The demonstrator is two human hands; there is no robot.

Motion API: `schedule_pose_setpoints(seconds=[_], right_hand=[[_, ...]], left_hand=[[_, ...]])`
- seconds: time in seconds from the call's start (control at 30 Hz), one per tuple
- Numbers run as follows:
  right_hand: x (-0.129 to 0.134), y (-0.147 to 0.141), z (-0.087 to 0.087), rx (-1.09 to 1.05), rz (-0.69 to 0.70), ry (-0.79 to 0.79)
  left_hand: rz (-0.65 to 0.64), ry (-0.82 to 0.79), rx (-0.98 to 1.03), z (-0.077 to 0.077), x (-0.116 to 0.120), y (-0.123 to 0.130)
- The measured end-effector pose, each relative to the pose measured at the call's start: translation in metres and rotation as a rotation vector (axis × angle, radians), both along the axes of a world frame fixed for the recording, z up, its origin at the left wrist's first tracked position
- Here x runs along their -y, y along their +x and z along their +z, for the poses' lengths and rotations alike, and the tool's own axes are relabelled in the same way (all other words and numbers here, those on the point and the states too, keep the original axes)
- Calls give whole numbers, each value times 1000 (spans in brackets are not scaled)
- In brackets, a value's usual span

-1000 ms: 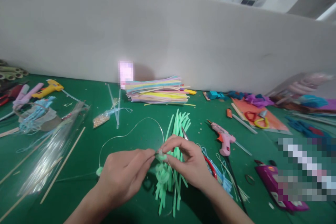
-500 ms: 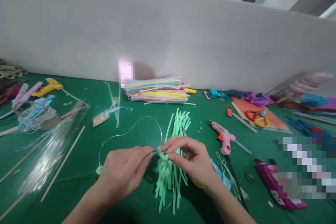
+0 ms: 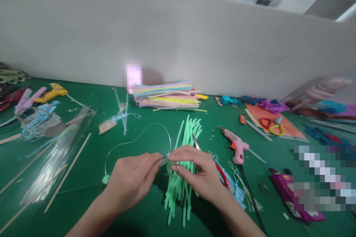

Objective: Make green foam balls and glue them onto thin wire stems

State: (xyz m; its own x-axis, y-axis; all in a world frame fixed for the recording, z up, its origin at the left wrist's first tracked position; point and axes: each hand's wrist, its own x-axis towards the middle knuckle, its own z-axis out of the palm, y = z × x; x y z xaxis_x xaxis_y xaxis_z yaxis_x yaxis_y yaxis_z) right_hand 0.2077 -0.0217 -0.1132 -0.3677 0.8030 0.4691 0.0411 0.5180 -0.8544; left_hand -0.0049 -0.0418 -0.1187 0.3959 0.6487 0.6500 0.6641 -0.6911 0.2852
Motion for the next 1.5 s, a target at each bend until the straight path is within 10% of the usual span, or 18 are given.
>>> schedule_pose_setpoints(seconds=[0.37,0.8,1.5], right_hand=[[-3,10,2,54,-31,-52],[2,14,3,-95,215,-486],[0,-5,-13,-109,29,-446]], left_hand=[[-10,-41,-16,0,0,-1],[-52,-88,-12,-2,1,-1],[22,-251,102,10,5,4]])
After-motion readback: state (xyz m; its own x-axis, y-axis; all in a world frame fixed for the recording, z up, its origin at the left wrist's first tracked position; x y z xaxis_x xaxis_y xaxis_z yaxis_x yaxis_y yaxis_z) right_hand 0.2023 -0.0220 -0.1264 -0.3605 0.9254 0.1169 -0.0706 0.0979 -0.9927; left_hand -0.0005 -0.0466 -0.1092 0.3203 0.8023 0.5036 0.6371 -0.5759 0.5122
